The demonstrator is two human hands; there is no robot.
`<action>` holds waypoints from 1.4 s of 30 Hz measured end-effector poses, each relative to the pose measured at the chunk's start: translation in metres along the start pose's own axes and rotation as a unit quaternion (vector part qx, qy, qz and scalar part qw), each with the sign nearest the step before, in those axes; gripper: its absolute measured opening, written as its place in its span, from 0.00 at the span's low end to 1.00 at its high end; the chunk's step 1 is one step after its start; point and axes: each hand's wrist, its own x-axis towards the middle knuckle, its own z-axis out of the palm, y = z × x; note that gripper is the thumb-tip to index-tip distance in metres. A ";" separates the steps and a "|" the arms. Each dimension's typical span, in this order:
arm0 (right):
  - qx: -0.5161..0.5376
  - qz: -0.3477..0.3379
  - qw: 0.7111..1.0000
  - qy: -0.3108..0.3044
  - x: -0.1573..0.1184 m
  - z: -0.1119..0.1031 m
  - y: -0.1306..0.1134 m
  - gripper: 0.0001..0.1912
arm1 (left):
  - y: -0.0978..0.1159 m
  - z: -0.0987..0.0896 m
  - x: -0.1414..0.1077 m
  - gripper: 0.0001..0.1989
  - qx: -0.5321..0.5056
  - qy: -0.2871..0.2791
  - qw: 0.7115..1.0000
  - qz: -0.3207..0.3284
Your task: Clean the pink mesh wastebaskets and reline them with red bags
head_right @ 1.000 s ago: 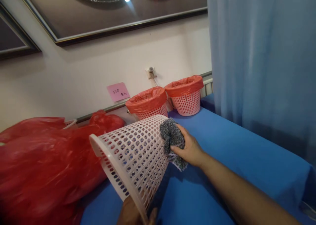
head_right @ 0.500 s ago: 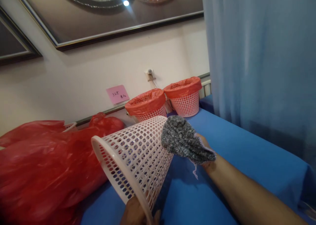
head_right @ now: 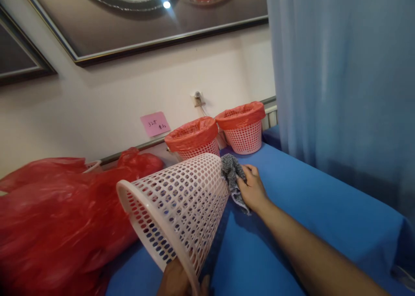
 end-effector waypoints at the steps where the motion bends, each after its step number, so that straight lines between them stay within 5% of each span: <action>1: -0.017 -0.011 1.000 0.008 0.000 0.001 0.002 0.21 | 0.000 0.000 -0.001 0.12 0.004 -0.001 1.000 0.005; 7: -0.068 -0.071 0.994 0.053 -0.006 0.001 -0.006 0.24 | 0.002 -0.001 0.001 0.13 -0.002 -0.020 1.000 0.018; 12: -0.103 -0.109 0.989 0.006 -0.012 0.000 -0.011 0.18 | 0.005 0.001 0.001 0.14 0.001 0.008 1.000 0.030; 17: -0.099 -0.075 0.992 -0.025 -0.010 0.010 -0.003 0.35 | 0.007 0.001 0.001 0.13 0.019 -0.017 0.999 0.030; 23: -0.031 -0.039 0.999 -0.022 0.000 0.016 -0.003 0.30 | 0.013 0.000 0.010 0.12 0.029 0.018 0.997 0.063; 27: -0.025 -0.177 0.983 -0.040 -0.025 0.003 -0.030 0.34 | 0.012 0.002 0.012 0.11 0.030 0.013 0.999 0.042; 31: 0.004 -0.371 0.920 -0.129 -0.067 -0.011 -0.058 0.40 | 0.008 0.005 0.015 0.19 0.004 0.020 0.998 0.053; 33: 0.015 -0.410 0.900 -0.145 -0.076 -0.012 -0.062 0.41 | 0.005 0.006 0.014 0.25 -0.003 0.022 0.997 0.068; 36: -0.003 -0.336 0.936 -0.108 -0.062 -0.007 -0.054 0.39 | 0.002 0.005 0.009 0.22 0.020 0.000 0.998 0.057; 39: -0.056 -0.158 0.985 -0.044 -0.027 0.000 -0.030 0.34 | 0.003 0.002 0.006 0.15 0.028 -0.010 0.999 0.043; 42: -0.106 -0.004 0.994 -0.018 0.002 0.001 -0.008 0.30 | 0.007 0.002 0.008 0.17 0.018 -0.023 0.998 0.050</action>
